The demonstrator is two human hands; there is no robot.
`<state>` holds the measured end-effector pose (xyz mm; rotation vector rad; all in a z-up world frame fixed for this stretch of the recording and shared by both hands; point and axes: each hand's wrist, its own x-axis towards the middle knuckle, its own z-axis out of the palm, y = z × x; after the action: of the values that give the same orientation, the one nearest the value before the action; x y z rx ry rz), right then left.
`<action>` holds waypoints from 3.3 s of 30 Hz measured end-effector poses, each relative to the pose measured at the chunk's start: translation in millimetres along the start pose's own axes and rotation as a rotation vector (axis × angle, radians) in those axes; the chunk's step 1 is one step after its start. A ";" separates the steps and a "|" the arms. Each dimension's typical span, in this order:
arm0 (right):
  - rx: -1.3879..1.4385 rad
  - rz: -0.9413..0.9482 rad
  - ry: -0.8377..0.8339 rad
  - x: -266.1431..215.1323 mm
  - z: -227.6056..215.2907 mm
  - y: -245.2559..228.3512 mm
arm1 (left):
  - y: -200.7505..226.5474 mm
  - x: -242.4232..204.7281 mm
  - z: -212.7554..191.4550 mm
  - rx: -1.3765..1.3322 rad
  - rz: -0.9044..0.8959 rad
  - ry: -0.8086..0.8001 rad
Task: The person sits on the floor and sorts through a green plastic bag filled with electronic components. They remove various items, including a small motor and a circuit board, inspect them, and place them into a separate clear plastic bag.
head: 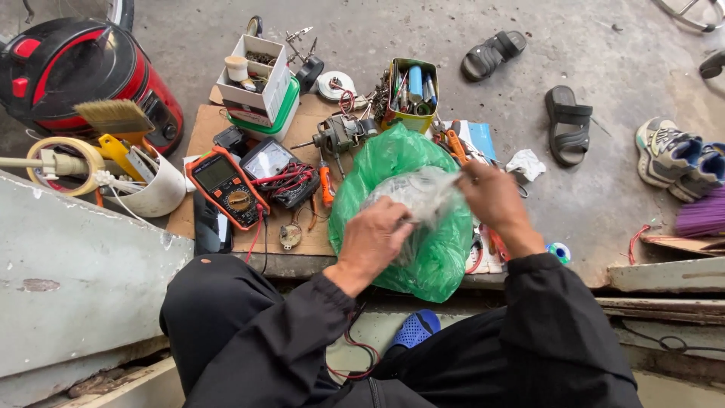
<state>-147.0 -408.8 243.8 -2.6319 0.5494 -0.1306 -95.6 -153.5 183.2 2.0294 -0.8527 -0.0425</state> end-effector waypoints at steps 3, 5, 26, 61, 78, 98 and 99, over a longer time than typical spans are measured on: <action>0.820 0.263 0.272 25.6 6.0 39.8 | 8.3 -16.9 -29.0 -0.325 -0.153 0.198; 0.832 0.322 0.327 18.7 -4.8 25.7 | 28.4 -20.0 -59.9 -0.463 -0.187 0.247; 0.406 -0.246 -0.698 -94.9 17.0 -103.7 | 59.3 -16.2 -96.0 -0.219 -0.755 -0.219; 0.485 -0.040 -0.231 -24.2 -0.3 -55.8 | 67.2 108.4 -66.3 -0.109 -0.168 -0.116; 0.781 0.126 0.199 -44.5 -31.4 -57.0 | 12.8 33.1 -72.6 0.639 -0.023 -0.332; 0.343 -0.377 0.400 -112.9 -111.1 -149.7 | 91.9 37.5 -113.7 0.509 0.075 -0.372; 0.358 -0.440 0.420 -119.9 -109.3 -159.0 | 91.6 37.7 -113.1 0.521 0.082 -0.372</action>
<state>-219.5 -274.6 412.2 -2.3292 0.0493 -0.8482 -78.8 -124.8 329.9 2.5143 -1.2816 -0.1711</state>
